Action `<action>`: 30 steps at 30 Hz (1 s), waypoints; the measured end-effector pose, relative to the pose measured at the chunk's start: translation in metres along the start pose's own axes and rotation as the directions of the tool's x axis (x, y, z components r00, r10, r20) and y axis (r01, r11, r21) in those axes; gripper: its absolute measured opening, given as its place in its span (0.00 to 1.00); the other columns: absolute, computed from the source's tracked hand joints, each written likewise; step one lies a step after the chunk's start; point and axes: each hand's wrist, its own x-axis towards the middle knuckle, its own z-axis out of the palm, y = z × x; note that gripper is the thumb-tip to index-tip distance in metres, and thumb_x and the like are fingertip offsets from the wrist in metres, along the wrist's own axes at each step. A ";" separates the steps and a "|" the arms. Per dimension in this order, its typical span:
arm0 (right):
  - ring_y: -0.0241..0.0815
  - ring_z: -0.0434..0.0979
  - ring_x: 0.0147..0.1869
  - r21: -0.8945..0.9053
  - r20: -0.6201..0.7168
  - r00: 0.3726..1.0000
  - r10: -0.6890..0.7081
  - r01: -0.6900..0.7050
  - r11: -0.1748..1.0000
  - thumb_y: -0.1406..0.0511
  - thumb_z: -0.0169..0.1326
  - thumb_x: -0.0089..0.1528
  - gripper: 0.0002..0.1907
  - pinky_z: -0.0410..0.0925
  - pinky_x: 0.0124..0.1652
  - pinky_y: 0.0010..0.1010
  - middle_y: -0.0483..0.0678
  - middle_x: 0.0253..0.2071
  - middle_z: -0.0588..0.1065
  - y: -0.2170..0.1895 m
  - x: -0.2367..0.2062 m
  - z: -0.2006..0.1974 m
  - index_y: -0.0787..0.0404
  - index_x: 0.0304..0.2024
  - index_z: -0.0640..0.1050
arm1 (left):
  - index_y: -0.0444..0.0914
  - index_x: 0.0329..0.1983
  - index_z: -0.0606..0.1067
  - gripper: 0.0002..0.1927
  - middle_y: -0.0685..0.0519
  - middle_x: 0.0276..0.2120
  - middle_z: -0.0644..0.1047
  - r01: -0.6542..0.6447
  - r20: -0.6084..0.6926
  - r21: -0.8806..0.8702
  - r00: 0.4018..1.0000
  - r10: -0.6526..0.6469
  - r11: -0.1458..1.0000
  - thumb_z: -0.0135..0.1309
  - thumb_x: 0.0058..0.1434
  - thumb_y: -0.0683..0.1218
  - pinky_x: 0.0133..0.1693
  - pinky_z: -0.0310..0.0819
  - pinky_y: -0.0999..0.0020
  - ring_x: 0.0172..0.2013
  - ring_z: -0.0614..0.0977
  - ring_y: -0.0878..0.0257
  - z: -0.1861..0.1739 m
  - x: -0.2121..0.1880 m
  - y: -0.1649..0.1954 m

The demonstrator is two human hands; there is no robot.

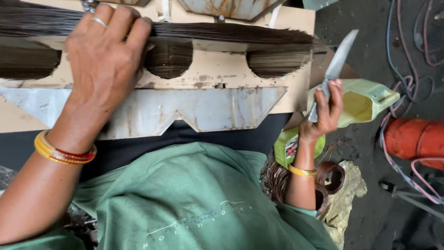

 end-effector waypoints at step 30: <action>0.61 0.59 0.82 0.515 0.744 0.163 -0.648 0.478 0.712 0.72 0.60 0.62 0.33 0.53 0.78 0.55 0.57 0.79 0.58 -0.041 0.155 0.108 0.50 0.69 0.70 | 0.46 0.56 0.75 0.25 0.60 0.36 0.76 -0.109 0.202 0.198 0.977 0.068 0.974 0.44 0.76 0.68 0.36 0.67 0.73 0.37 0.78 0.68 -0.025 -0.013 -0.069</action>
